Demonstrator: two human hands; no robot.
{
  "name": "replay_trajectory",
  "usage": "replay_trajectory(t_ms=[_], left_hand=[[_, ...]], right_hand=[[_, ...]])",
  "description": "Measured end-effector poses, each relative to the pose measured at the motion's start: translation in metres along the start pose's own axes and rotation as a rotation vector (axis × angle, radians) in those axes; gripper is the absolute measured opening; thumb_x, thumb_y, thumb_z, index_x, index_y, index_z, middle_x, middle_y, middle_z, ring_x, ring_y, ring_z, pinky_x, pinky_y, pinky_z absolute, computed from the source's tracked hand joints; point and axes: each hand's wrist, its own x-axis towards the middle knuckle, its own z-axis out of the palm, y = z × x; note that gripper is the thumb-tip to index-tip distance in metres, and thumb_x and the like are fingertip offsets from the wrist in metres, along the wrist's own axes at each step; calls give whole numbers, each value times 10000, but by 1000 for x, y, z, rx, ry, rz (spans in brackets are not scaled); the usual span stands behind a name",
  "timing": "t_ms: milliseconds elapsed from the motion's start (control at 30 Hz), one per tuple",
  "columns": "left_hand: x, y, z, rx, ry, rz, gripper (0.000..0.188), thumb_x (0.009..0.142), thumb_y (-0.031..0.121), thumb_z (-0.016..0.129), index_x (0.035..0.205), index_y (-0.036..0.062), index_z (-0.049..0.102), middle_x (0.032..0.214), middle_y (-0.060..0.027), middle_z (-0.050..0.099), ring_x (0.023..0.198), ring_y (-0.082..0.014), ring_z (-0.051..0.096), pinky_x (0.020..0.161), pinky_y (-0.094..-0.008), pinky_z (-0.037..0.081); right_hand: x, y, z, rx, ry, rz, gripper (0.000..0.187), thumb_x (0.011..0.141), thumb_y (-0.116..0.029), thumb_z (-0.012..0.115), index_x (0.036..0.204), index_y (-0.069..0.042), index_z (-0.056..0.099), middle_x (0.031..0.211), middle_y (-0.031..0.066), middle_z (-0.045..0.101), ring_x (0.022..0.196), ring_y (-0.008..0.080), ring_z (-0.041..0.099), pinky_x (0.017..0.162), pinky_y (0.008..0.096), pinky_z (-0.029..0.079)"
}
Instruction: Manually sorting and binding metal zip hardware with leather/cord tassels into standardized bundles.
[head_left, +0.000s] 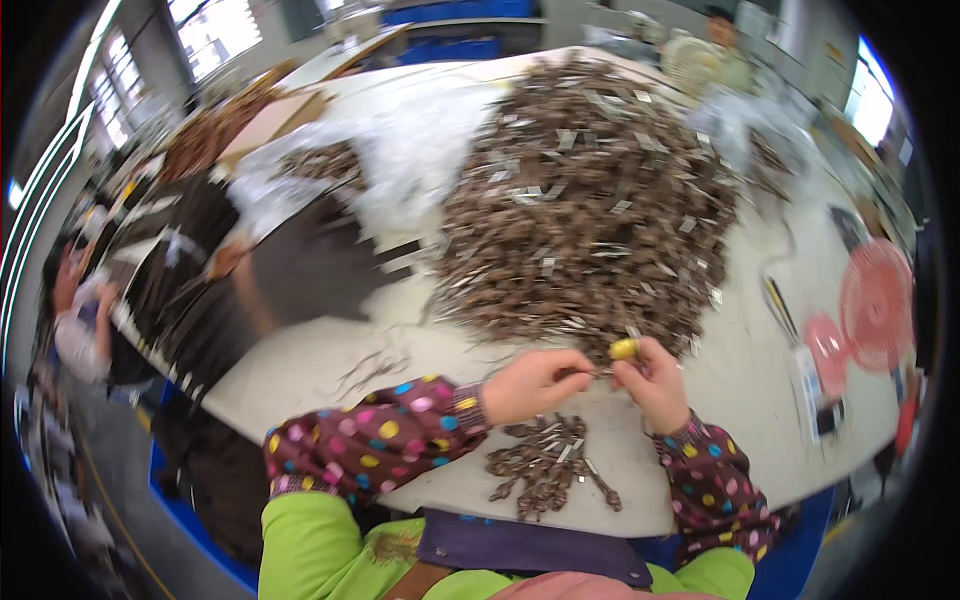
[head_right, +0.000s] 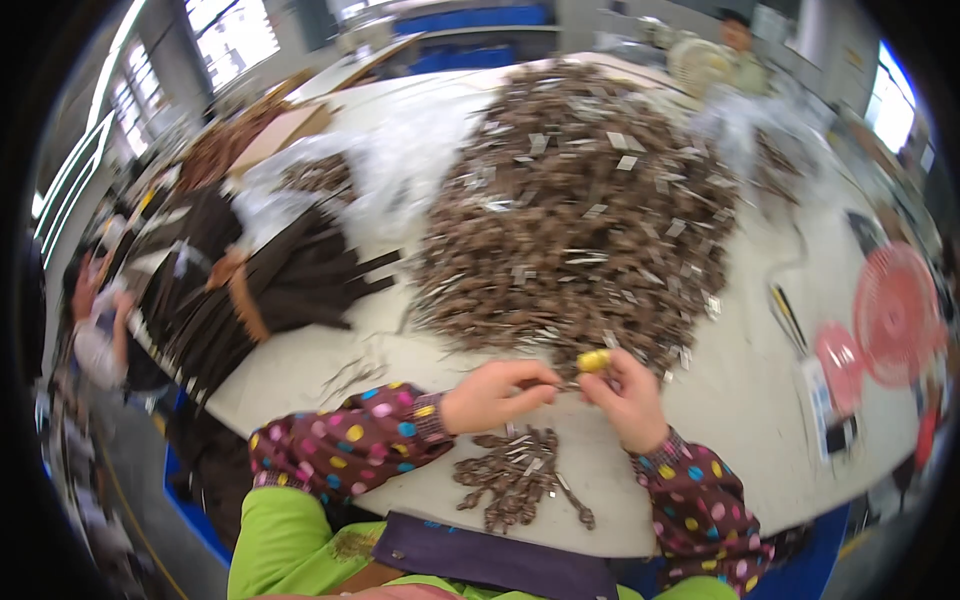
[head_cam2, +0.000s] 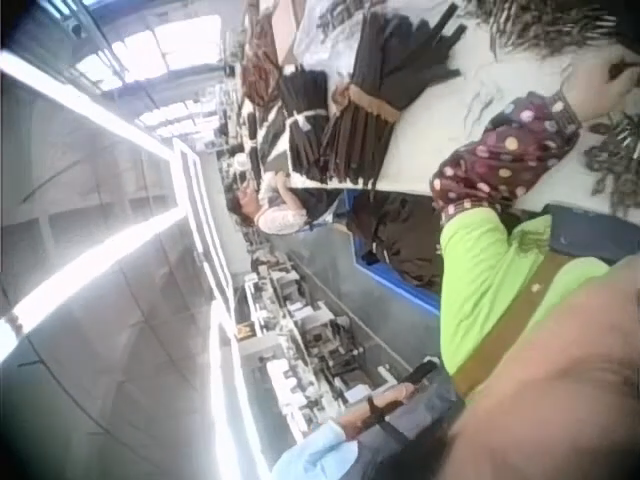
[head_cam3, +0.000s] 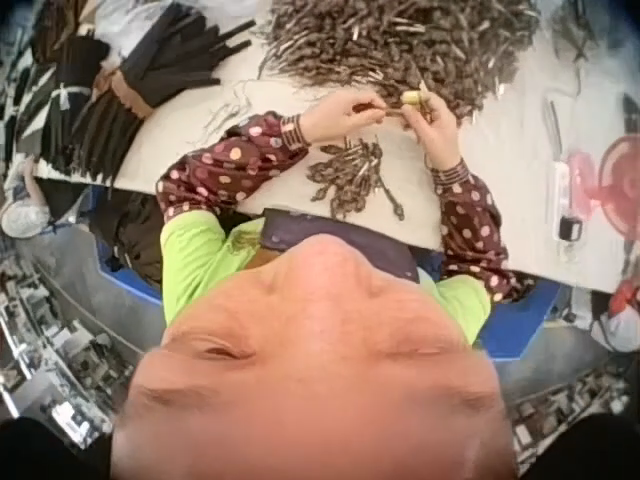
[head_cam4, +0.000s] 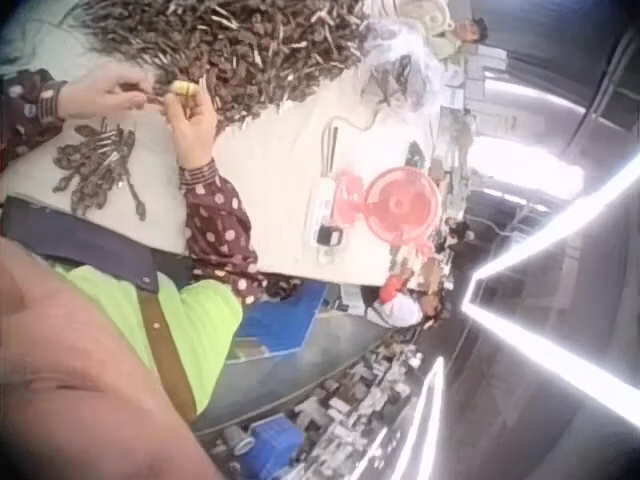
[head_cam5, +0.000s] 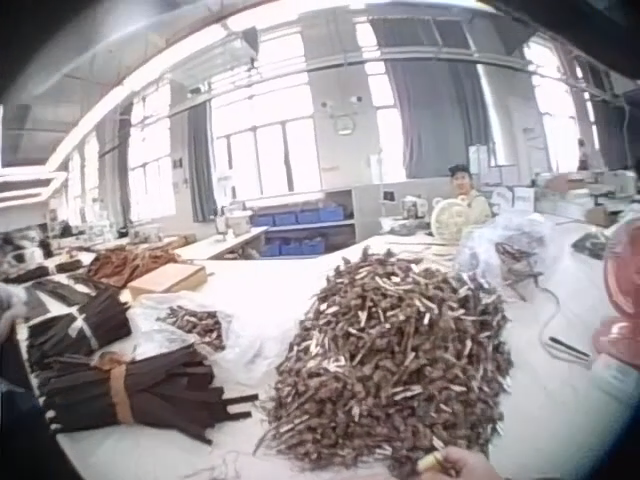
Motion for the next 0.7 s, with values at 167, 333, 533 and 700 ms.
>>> replay_trajectory(t_ms=[167, 333, 533, 700], left_hand=[[-2, -4, 7, -48, 71, -52, 173, 863, 113, 558, 974, -18, 578, 833, -62, 648, 758, -117, 611, 692, -243, 479], [-7, -11, 14, -97, 60, -63, 195, 887, 114, 540, 1011, -35, 541, 843, -63, 646, 766, -106, 601, 695, -230, 478], [-7, -8, 14, -105, 80, -64, 190, 885, 109, 543, 1005, -40, 541, 861, -63, 643, 753, -99, 598, 686, -224, 478], [-6, -13, 12, -114, 79, -71, 183, 883, 99, 543, 1005, -37, 542, 862, -63, 641, 748, -94, 596, 681, -222, 478]], right_hand=[[3, 15, -10, 60, -34, -126, 166, 857, -116, 591, 972, -2, 553, 815, 10, 590, 709, 55, 550, 627, 196, 442], [-6, 15, -7, 92, -28, -164, 166, 851, -125, 601, 932, 13, 560, 760, 5, 586, 688, 50, 538, 624, 201, 440], [-4, 21, -6, 110, -35, -178, 157, 853, -118, 593, 926, 15, 557, 759, 7, 584, 691, 52, 538, 631, 204, 439], [-1, 23, -6, 83, -30, -174, 160, 850, -119, 595, 926, 16, 553, 762, 14, 588, 691, 61, 545, 636, 211, 443]])
